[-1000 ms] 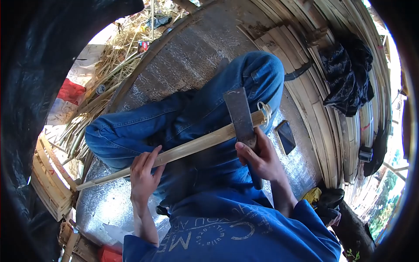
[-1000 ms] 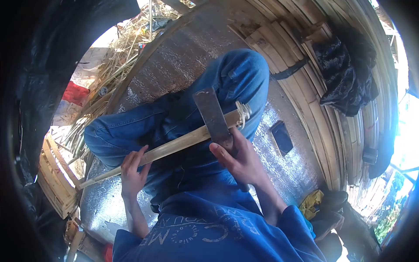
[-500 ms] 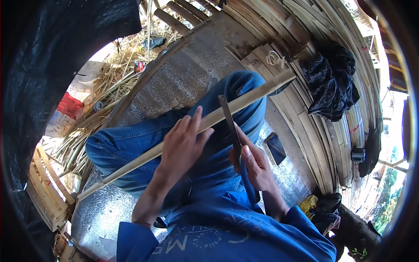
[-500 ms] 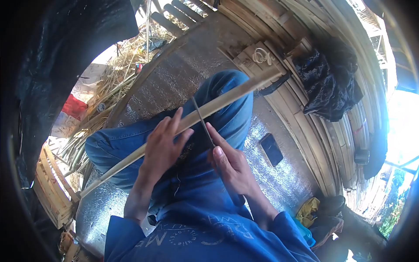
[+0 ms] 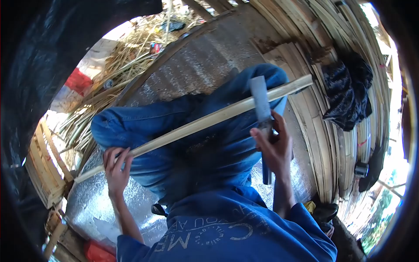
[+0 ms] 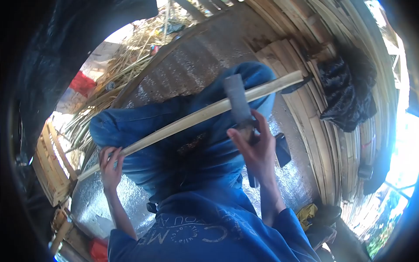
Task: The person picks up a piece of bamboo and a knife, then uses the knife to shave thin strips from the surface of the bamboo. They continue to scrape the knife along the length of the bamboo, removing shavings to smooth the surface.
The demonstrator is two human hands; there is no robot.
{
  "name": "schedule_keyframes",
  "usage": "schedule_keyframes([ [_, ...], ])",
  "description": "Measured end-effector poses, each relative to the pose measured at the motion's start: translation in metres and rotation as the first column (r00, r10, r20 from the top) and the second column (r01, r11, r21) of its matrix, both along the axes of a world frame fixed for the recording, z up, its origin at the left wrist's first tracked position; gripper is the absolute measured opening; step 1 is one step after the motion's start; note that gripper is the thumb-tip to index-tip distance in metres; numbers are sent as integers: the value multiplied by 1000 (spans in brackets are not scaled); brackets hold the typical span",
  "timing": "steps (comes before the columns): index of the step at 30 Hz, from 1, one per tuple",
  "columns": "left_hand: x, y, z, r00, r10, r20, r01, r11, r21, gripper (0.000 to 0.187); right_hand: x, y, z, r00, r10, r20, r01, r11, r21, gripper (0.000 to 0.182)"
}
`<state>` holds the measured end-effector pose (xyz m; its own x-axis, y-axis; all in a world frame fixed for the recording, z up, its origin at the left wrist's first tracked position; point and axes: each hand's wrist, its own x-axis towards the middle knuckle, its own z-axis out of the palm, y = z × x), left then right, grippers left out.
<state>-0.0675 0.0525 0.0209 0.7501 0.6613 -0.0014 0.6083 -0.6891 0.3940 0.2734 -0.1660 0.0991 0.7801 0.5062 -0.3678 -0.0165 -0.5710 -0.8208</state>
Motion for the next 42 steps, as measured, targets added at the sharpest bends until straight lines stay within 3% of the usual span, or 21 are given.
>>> schedule_keyframes([
  [1, 4, 2, -3, 999, -10, 37, 10, 1000, 8, 24, 5, 0, 0, 998, -14, -59, 12, 999, -40, 56],
  [3, 35, 3, -4, 981, -83, 178, 77, 996, 38, 11, 9, 0, 3, 989, -78, -129, 88, 993, 75, 41],
  [5, 75, -4, -3, 959, 35, 281, 21, 981, -191, 9, 13, -6, 5, 940, -185, -288, 251, 944, 212, 39],
  [7, 103, -7, -2, 956, -25, 292, 96, 968, -230, 11, 13, -11, 5, 914, -238, -327, 331, 905, 267, 41],
  [8, 109, -8, 0, 945, -95, 312, 182, 948, -262, 13, 15, -19, 5, 919, -216, -331, 312, 911, 271, 43],
  [14, 102, -12, 2, 955, -69, 287, 187, 893, -410, 15, -1, -27, 12, 925, -164, -341, 274, 913, 303, 50],
  [16, 111, -16, 3, 957, -58, 284, 173, 900, -400, 18, -8, -15, 9, 930, -137, -341, 236, 934, 267, 54],
  [19, 147, -29, 2, 937, -59, 346, 183, 922, -340, 22, -11, 4, 9, 965, -49, -256, 98, 979, 181, 44],
  [21, 175, -37, 2, 909, -87, 407, 182, 962, -203, 22, -9, 11, 8, 984, -15, -178, 35, 994, 108, 35],
  [26, 181, -29, 20, 920, -108, 378, 225, 933, -281, 30, 3, -4, -2, 983, -39, -179, 57, 993, 99, 42],
  [28, 163, -23, 22, 883, -162, 440, 200, 979, -41, 32, -2, -4, -4, 973, -33, -228, 66, 988, 140, 45],
  [29, 157, -27, 24, 885, -174, 432, 212, 976, -42, 32, -5, -3, -6, 963, -13, -269, 65, 980, 185, 48],
  [31, 141, -39, 30, 869, 1, 495, 173, 936, -305, 34, -10, 3, -12, 866, 166, -472, 12, 936, 351, 59],
  [33, 142, -57, 42, 858, 163, 487, 188, 782, -594, 36, -25, 13, -22, 892, 348, -290, -237, 904, 356, 69],
  [35, 152, -68, 47, 858, 149, 492, 152, 840, -520, 41, -43, 31, -15, 881, 427, -204, -373, 892, 256, 76],
  [36, 149, -67, 46, 860, 158, 485, 133, 848, -512, 41, -51, 37, -17, 897, 440, -41, -419, 875, 242, 71],
  [37, 146, -64, 42, 871, 135, 473, 57, 927, -370, 45, -52, 36, -17, 888, 457, -47, -431, 865, 255, 71],
  [38, 142, -61, 38, 884, 114, 453, -15, 976, -216, 48, -51, 33, -18, 906, 416, -82, -383, 886, 260, 67],
  [39, 134, -55, 32, 888, 124, 443, -30, 977, -213, 48, -49, 29, -18, 921, 371, -119, -332, 907, 258, 63],
  [42, 94, -32, 19, 977, 63, 203, -46, 995, -87, 46, -24, 14, -11, 866, 155, -475, 24, 937, 349, 36],
])
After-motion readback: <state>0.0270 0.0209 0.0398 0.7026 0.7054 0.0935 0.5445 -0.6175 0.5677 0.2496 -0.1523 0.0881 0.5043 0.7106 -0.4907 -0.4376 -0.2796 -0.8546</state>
